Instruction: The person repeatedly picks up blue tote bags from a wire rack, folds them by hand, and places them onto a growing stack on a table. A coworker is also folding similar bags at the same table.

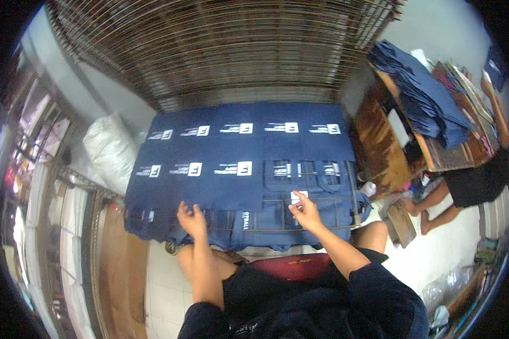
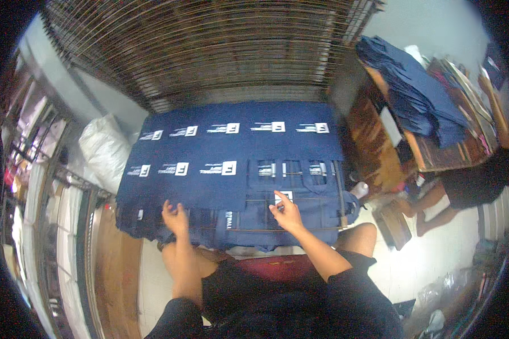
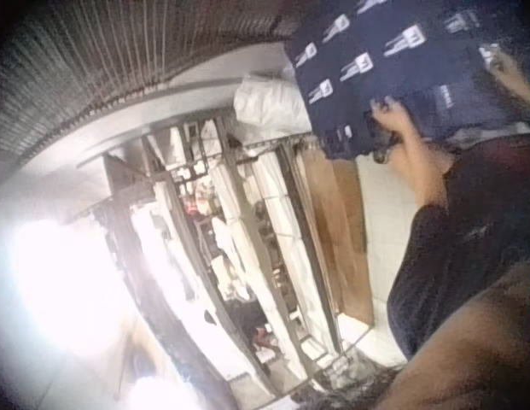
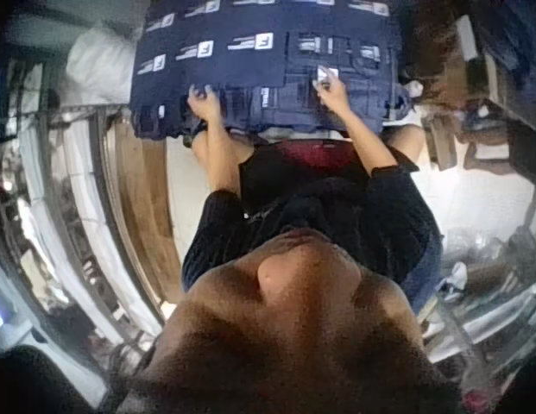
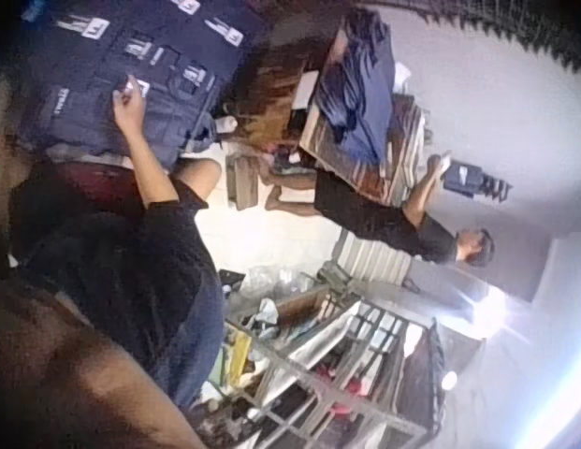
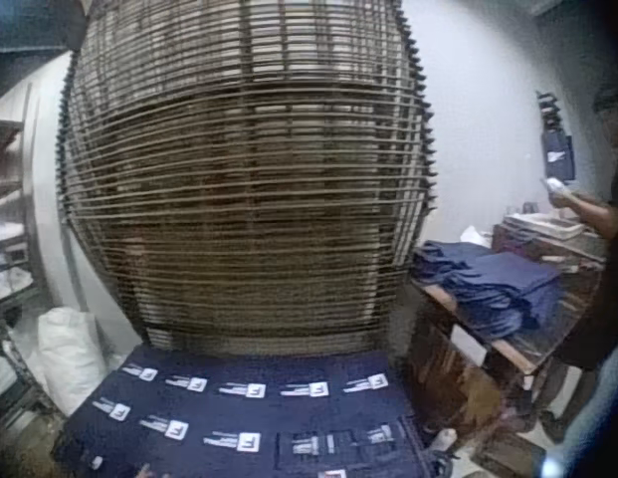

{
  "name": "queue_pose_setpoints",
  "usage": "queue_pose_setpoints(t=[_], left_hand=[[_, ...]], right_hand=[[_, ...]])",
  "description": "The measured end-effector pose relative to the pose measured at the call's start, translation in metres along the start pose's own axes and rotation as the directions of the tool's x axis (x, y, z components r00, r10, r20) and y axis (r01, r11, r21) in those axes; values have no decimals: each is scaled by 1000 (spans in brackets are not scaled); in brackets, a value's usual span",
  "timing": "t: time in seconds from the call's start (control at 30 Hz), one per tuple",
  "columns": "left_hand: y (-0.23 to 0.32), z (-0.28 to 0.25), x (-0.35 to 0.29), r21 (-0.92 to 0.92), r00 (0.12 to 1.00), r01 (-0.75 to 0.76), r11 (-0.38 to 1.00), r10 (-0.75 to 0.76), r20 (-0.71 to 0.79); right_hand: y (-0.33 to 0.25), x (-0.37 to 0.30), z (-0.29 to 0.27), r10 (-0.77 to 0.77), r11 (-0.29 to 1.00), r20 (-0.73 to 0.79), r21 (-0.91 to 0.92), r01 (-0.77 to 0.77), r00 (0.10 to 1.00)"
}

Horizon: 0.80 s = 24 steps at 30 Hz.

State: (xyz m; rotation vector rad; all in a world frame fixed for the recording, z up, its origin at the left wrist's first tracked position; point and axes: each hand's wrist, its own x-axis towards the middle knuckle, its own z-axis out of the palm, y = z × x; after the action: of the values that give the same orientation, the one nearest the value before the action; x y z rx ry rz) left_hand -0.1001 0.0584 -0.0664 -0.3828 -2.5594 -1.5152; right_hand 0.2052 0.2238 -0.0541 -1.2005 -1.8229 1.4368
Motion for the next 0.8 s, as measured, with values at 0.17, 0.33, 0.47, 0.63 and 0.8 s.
queue_pose_setpoints(t=[0.17,0.33,0.47,0.63,0.8], left_hand=[[54,-45,-44,-363,938,92,927,42,344],[106,-75,-176,-482,542,40,875,386,746],[86,-50,-258,-200,31,60,978,198,980],[50,-29,-259,-29,-296,-429,903,-110,949],[19,-14,-276,-119,-319,-439,891,-30,947]], right_hand=[[23,-51,-105,-158,959,-215,-266,98,964],[62,-90,-170,-161,936,-457,-353,-12,875],[89,-95,-173,-25,957,-511,-261,-128,859],[85,-86,-156,-165,886,-398,-461,-41,902],[91,-83,-164,-129,905,-389,-422,-52,912]])
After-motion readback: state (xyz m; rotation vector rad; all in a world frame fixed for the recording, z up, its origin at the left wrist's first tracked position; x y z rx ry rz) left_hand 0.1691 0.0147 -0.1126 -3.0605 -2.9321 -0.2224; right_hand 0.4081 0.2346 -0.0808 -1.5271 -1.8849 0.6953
